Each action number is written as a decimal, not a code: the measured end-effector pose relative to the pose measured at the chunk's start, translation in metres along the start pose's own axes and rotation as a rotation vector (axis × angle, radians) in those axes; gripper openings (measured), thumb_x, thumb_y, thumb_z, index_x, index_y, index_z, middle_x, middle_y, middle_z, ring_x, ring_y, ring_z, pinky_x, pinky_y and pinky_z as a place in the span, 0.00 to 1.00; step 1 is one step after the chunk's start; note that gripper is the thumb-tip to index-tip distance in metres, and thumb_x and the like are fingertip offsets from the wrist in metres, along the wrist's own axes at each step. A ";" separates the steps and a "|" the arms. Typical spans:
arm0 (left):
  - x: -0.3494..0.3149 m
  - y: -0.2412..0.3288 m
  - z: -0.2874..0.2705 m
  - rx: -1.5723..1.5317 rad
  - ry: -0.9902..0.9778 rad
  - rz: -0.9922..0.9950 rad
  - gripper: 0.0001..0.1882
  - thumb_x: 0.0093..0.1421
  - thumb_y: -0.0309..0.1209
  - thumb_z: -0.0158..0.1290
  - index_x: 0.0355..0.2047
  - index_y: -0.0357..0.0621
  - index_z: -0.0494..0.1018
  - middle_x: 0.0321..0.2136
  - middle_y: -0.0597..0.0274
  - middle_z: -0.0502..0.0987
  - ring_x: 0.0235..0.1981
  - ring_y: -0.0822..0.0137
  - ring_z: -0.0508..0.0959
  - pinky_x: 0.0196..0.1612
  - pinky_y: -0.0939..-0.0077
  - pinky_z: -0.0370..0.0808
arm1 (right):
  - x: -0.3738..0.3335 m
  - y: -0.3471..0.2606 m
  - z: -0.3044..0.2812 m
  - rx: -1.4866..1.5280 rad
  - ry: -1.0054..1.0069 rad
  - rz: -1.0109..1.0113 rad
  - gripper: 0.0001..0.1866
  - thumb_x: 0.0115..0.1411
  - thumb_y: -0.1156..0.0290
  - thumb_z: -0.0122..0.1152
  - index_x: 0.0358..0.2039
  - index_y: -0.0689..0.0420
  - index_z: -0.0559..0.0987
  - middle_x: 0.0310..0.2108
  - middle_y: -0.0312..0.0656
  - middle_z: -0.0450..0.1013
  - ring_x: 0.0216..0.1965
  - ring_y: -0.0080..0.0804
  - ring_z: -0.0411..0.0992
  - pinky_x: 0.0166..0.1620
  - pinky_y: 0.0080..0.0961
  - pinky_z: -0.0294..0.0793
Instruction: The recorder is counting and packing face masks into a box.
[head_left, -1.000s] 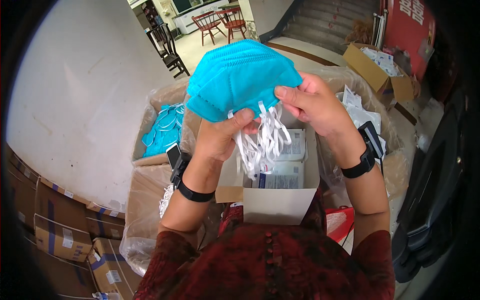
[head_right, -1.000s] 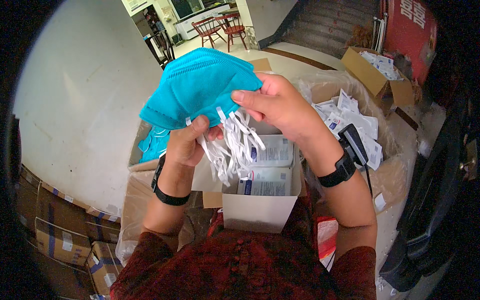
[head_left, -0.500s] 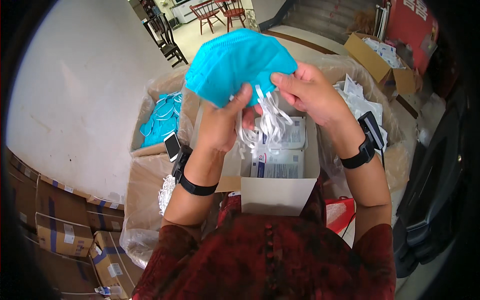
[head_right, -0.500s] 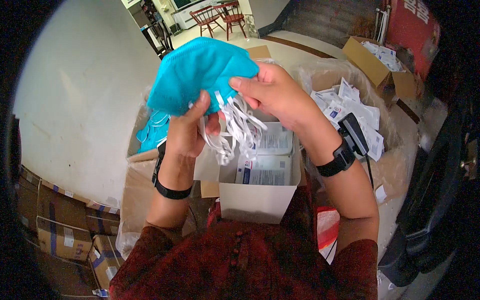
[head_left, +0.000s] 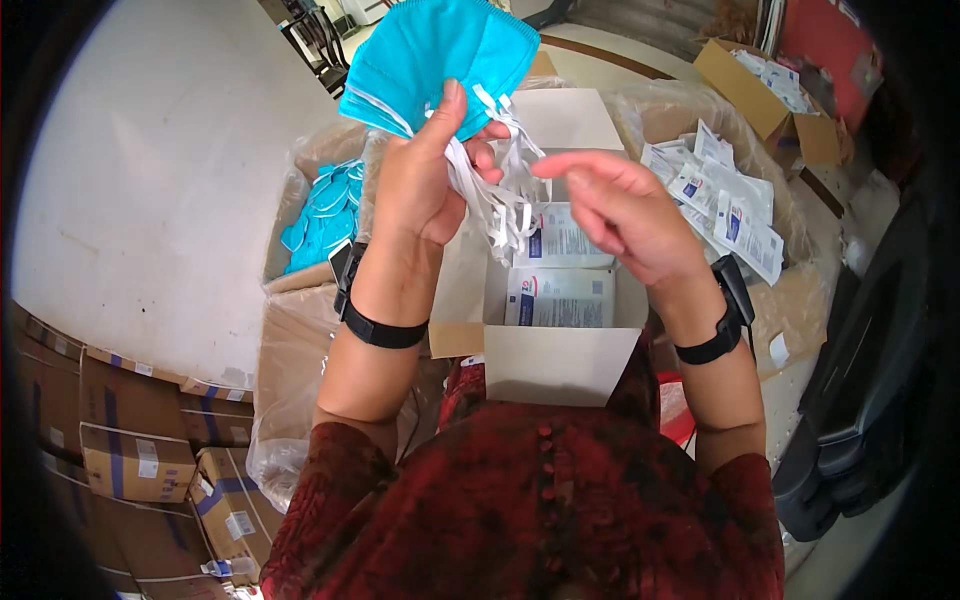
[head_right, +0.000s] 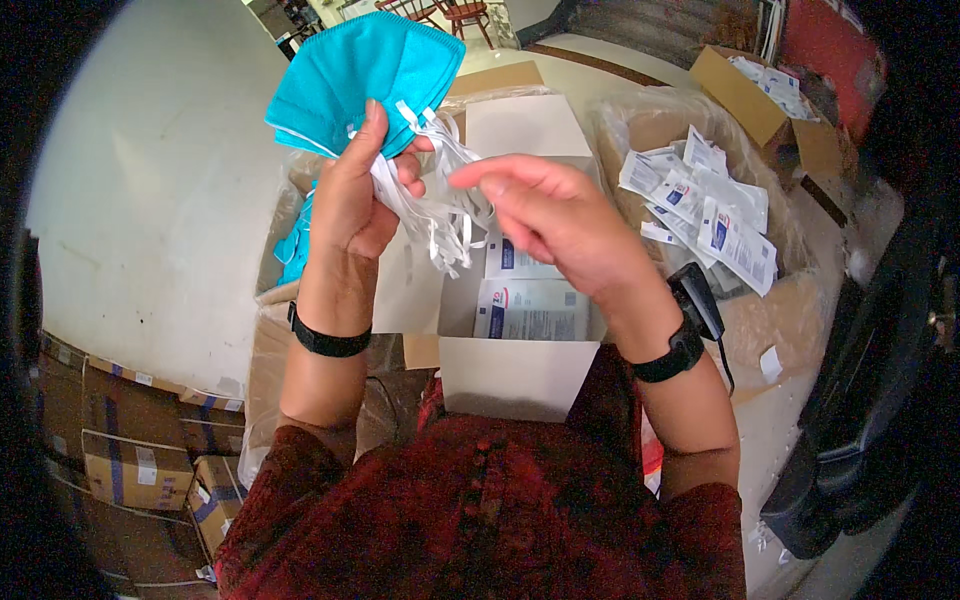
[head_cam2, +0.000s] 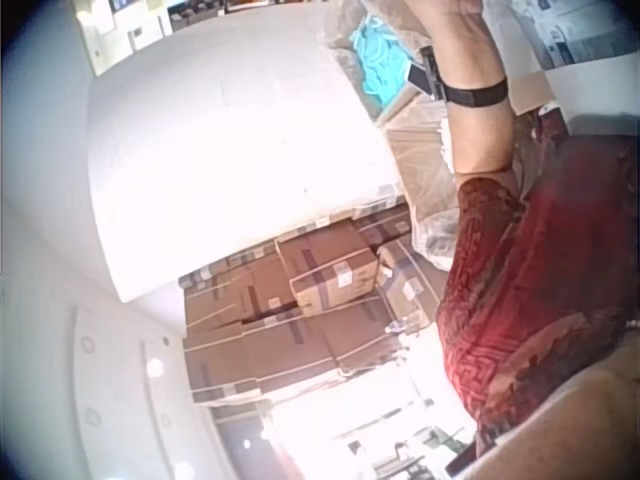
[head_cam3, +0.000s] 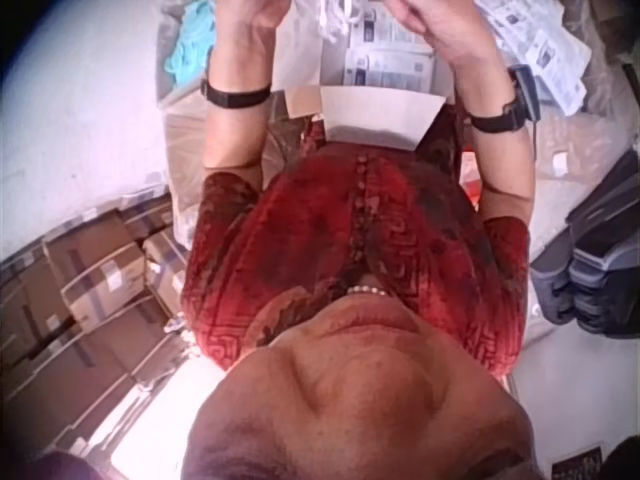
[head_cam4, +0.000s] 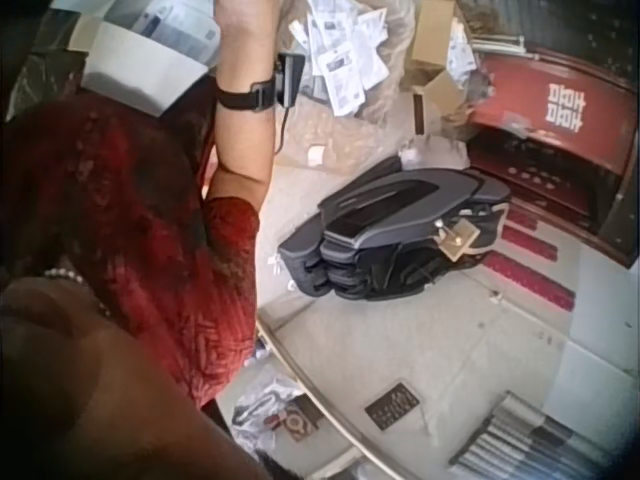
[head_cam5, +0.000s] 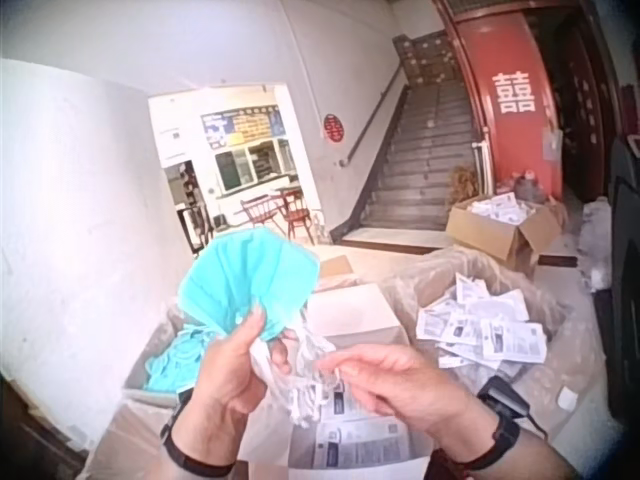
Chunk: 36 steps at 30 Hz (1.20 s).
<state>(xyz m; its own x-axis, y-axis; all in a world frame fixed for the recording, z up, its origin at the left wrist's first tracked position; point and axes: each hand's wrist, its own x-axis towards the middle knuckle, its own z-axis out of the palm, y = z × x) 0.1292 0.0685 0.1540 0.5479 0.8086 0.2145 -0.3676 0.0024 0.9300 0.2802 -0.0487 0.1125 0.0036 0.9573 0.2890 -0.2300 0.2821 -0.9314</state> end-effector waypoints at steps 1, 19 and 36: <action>0.000 0.000 0.001 -0.006 0.003 -0.024 0.18 0.61 0.46 0.47 0.35 0.41 0.71 0.23 0.58 0.76 0.16 0.76 0.71 0.18 0.83 0.69 | 0.002 0.002 0.004 0.002 0.002 0.001 0.17 0.63 0.62 0.47 0.45 0.60 0.74 0.13 0.24 0.57 0.14 0.11 0.51 0.18 0.09 0.48; 0.007 0.014 -0.003 -0.285 -0.072 -0.033 0.27 0.59 0.51 0.47 0.44 0.37 0.66 0.42 0.45 0.73 0.43 0.60 0.75 0.43 0.61 0.76 | 0.004 0.055 0.011 -0.123 -0.179 0.163 0.16 0.60 0.55 0.53 0.35 0.55 0.78 0.21 0.24 0.65 0.19 0.10 0.57 0.20 0.10 0.55; 0.012 0.023 -0.014 -0.286 -0.106 -0.021 0.27 0.60 0.50 0.46 0.44 0.36 0.65 0.40 0.42 0.74 0.35 0.65 0.78 0.37 0.65 0.79 | -0.010 0.039 0.019 0.363 -0.279 0.345 0.15 0.62 0.59 0.51 0.38 0.59 0.73 0.27 0.37 0.71 0.19 0.11 0.61 0.16 0.07 0.54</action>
<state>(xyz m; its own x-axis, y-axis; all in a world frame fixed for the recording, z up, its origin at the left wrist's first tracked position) 0.1169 0.0862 0.1743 0.6272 0.7410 0.2400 -0.5440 0.1962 0.8158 0.2530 -0.0481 0.0774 -0.3761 0.9235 0.0752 -0.4919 -0.1303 -0.8609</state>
